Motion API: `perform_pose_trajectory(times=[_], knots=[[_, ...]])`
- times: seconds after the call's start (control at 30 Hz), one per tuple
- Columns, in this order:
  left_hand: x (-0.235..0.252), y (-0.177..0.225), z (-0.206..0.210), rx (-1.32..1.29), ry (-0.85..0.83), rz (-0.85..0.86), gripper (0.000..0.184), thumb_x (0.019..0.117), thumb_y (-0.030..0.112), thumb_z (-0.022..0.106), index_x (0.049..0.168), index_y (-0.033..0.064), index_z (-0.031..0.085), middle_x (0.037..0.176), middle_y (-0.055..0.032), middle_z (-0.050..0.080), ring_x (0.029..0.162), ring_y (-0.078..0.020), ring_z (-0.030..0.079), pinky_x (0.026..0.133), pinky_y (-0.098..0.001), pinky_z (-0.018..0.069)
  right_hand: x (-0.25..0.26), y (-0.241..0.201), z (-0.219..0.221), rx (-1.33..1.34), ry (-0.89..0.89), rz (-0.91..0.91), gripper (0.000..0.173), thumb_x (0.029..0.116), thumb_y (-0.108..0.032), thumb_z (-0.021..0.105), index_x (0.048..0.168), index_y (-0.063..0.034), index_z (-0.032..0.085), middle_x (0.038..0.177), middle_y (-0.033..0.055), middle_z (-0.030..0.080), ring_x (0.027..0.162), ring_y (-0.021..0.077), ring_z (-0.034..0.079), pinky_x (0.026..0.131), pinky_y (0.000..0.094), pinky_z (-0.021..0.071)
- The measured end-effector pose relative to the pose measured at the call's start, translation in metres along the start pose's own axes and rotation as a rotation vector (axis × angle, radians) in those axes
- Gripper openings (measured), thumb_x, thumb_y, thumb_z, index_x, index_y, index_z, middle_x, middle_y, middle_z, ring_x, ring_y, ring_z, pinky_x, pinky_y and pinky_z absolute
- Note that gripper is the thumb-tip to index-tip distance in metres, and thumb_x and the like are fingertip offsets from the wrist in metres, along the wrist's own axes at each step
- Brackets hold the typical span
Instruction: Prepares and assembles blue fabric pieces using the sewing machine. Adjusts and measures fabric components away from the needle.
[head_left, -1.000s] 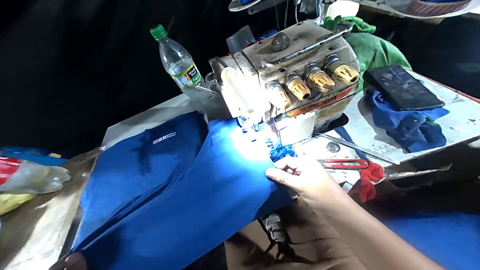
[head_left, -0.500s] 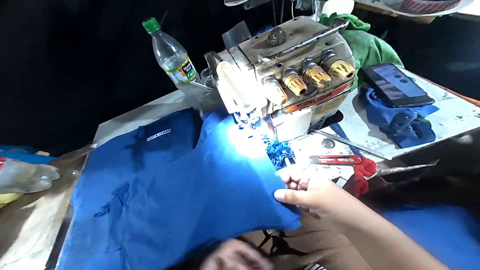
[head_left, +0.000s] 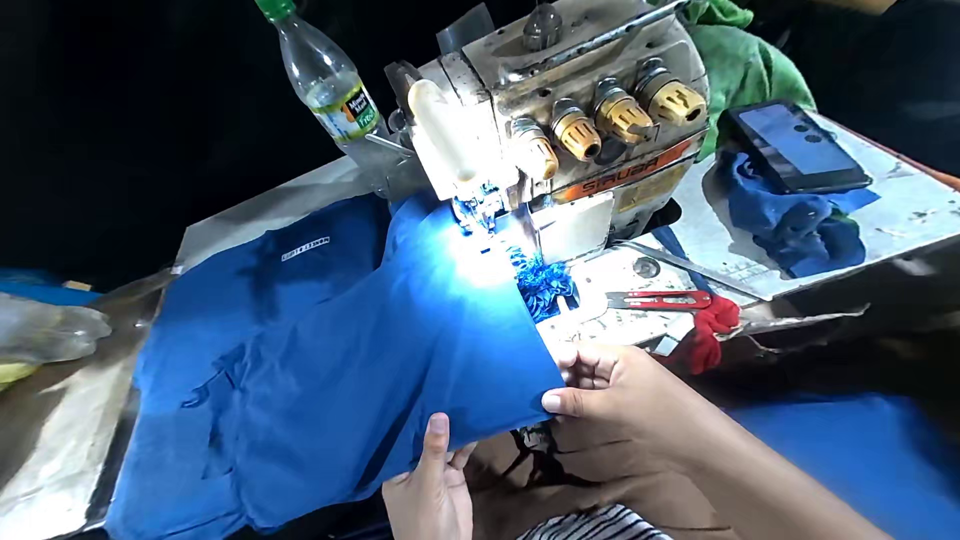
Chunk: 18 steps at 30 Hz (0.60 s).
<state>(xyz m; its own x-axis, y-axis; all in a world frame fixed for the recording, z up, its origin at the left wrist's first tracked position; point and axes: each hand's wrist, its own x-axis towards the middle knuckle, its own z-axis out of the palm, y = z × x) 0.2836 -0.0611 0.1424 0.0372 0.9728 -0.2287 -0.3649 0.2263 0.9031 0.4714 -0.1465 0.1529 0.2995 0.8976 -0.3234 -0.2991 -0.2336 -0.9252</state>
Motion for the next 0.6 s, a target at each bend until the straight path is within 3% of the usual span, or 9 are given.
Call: perform_pose_trajectory(times=[0.13,0.27,0.47,0.53,0.6], knots=[[0.004,0.0,-0.002,-0.017,-0.056,-0.002,0.013,0.1003,-0.006,0.05,0.108,-0.0028,0.06,0.087,-0.0121,0.075,0.073,-0.0217,0.076,0.068,-0.0389,0.0663,0.001,0.002,0.0,0.03,0.004,0.008,0.012,0.0901,-0.013,0.078,0.096,-0.0058,0.07,0.087,0.0076,0.073,0.076,0.0155,0.072,0.073,0.0278,0.0619],[0.007,0.005,-0.001,-0.057,-0.07,-0.127,0.026,0.1097,0.013,0.038,0.107,0.0002,0.06,0.084,-0.0113,0.076,0.071,-0.0221,0.077,0.067,-0.0383,0.0663,0.001,0.001,0.0,0.054,0.001,0.003,0.006,0.0951,-0.009,0.072,0.094,-0.0042,0.075,0.088,0.008,0.074,0.077,0.0156,0.073,0.074,0.0282,0.063],[0.005,0.007,0.0,-0.007,-0.051,0.025,0.016,0.1038,-0.004,0.045,0.104,-0.0008,0.061,0.083,-0.0093,0.076,0.069,-0.0195,0.076,0.065,-0.0354,0.0664,0.001,0.0,-0.004,0.126,-0.07,-0.001,0.007,0.0909,-0.004,0.074,0.098,-0.0027,0.073,0.089,0.009,0.072,0.081,0.016,0.072,0.078,0.0291,0.0617],[0.007,0.011,0.0,-0.089,-0.074,-0.096,0.025,0.1083,0.005,0.039,0.104,0.0012,0.063,0.086,-0.0083,0.076,0.074,-0.0174,0.076,0.07,-0.0327,0.0659,0.001,-0.002,-0.003,0.151,-0.081,0.019,0.009,0.0902,-0.003,0.074,0.099,-0.0021,0.072,0.088,0.0092,0.072,0.079,0.0163,0.072,0.077,0.0294,0.062],[0.014,0.018,0.005,-0.21,-0.112,-0.305,0.039,0.1127,0.026,0.03,0.105,0.0039,0.062,0.089,-0.007,0.076,0.08,-0.0147,0.076,0.073,-0.0287,0.065,0.002,-0.005,-0.002,0.155,-0.083,0.049,0.008,0.0907,-0.002,0.073,0.099,-0.0019,0.072,0.086,0.0083,0.072,0.078,0.016,0.072,0.076,0.0289,0.0625]])
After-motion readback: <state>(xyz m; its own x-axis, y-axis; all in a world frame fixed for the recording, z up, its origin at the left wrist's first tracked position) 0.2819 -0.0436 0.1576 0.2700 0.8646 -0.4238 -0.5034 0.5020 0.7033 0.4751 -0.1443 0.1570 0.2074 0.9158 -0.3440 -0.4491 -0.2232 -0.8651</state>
